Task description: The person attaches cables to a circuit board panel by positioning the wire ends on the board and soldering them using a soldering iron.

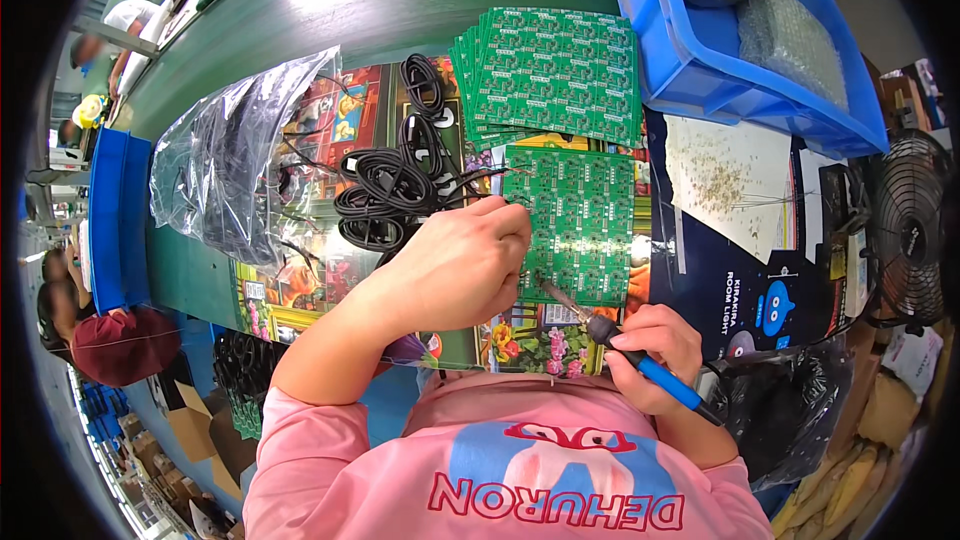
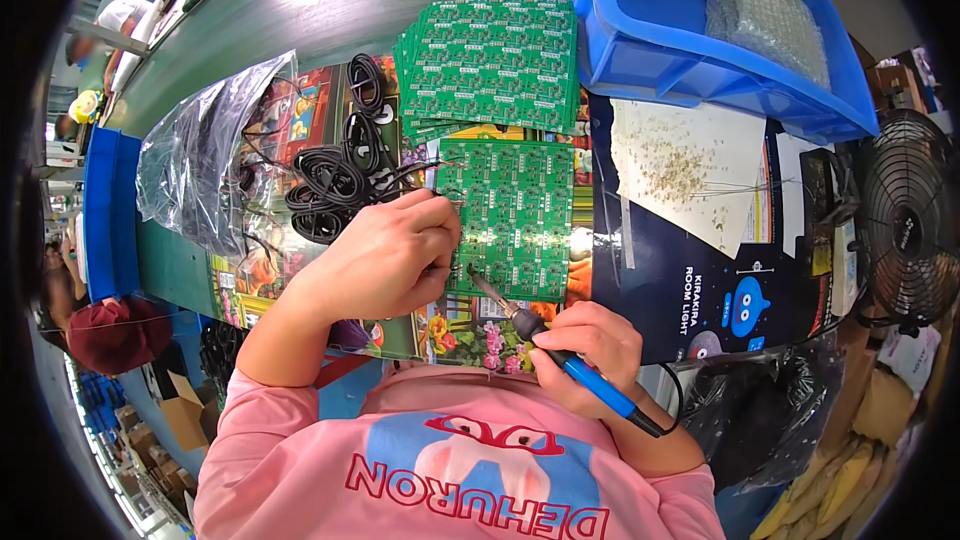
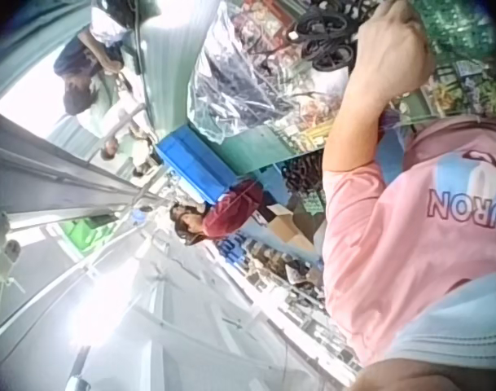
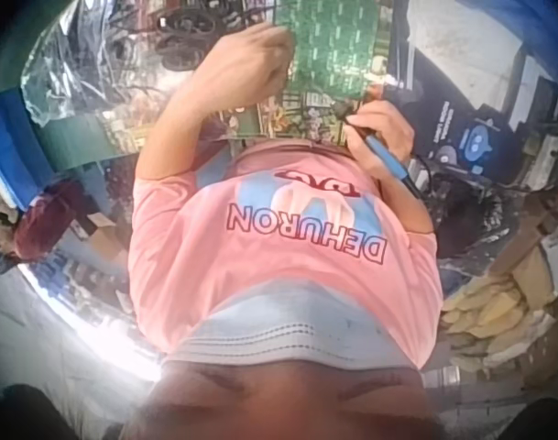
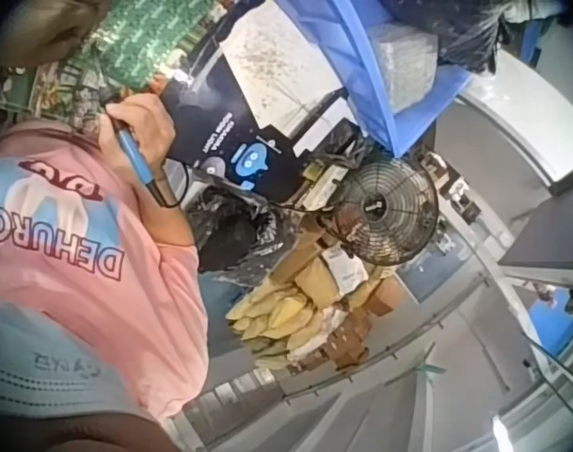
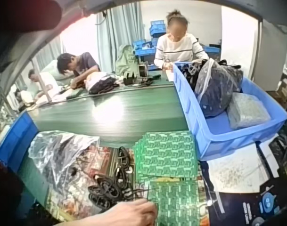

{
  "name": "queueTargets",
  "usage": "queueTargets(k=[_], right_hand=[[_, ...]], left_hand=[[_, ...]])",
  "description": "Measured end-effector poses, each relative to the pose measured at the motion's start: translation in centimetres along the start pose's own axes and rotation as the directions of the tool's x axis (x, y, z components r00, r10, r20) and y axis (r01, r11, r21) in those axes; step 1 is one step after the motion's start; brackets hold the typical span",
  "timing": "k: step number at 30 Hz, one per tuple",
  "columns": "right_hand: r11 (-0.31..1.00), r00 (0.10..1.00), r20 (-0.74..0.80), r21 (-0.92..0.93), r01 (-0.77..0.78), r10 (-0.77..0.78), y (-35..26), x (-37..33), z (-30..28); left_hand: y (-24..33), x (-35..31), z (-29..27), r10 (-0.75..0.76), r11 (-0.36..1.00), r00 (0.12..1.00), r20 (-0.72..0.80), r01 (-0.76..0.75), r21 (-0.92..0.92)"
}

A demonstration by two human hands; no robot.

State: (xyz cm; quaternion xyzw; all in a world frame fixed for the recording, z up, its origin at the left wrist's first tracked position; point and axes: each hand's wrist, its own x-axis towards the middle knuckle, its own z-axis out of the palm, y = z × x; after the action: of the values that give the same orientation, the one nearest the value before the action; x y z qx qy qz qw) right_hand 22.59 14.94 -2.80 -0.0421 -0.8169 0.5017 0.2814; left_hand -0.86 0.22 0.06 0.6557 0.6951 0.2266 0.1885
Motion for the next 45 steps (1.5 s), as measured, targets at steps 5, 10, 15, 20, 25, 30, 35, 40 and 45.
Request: queueTargets(k=[5,10,15,20,25,30,35,40,45], right_hand=[[1.000,1.000,0.009,0.022,-0.002,0.002,0.07,0.02,0.06],[1.000,1.000,0.012,0.018,0.002,-0.002,0.04,0.12,0.11],[1.000,1.000,0.010,0.012,0.004,-0.004,0.08,0.04,0.14],[1.000,1.000,0.017,0.017,0.005,-0.006,0.07,0.00,0.12],[1.000,0.999,0.032,0.030,0.007,-0.008,0.19,0.05,0.28],[0.999,0.999,0.052,0.042,-0.008,0.006,0.13,0.09,0.25],[0.999,0.999,0.046,0.040,-0.007,0.005,0.12,0.08,0.26],[0.999,0.999,0.045,0.037,0.008,-0.009,0.22,0.03,0.26],[1.000,1.000,0.022,0.022,0.017,-0.018,0.19,-0.10,0.08]], left_hand=[[0.30,-0.07,0.29,-0.014,1.000,1.000,-0.027,0.015,0.023],[0.29,-0.17,0.22,0.008,0.999,1.000,-0.014,-0.007,0.044],[0.41,-0.15,0.24,0.011,0.998,1.000,-0.005,-0.011,0.055],[0.28,-0.20,0.21,0.018,0.998,1.000,0.008,-0.018,0.052],[0.14,-0.12,-0.07,0.041,0.998,0.999,0.019,-0.042,0.038],[-0.17,-0.02,-0.22,0.086,0.996,0.996,0.026,-0.086,0.004],[-0.23,0.00,-0.20,0.087,0.996,0.996,0.033,-0.087,0.003],[-0.10,-0.02,-0.12,0.084,0.996,0.996,0.027,-0.084,0.020],[-0.10,-0.04,0.03,0.078,0.996,0.997,0.022,-0.078,0.035]])
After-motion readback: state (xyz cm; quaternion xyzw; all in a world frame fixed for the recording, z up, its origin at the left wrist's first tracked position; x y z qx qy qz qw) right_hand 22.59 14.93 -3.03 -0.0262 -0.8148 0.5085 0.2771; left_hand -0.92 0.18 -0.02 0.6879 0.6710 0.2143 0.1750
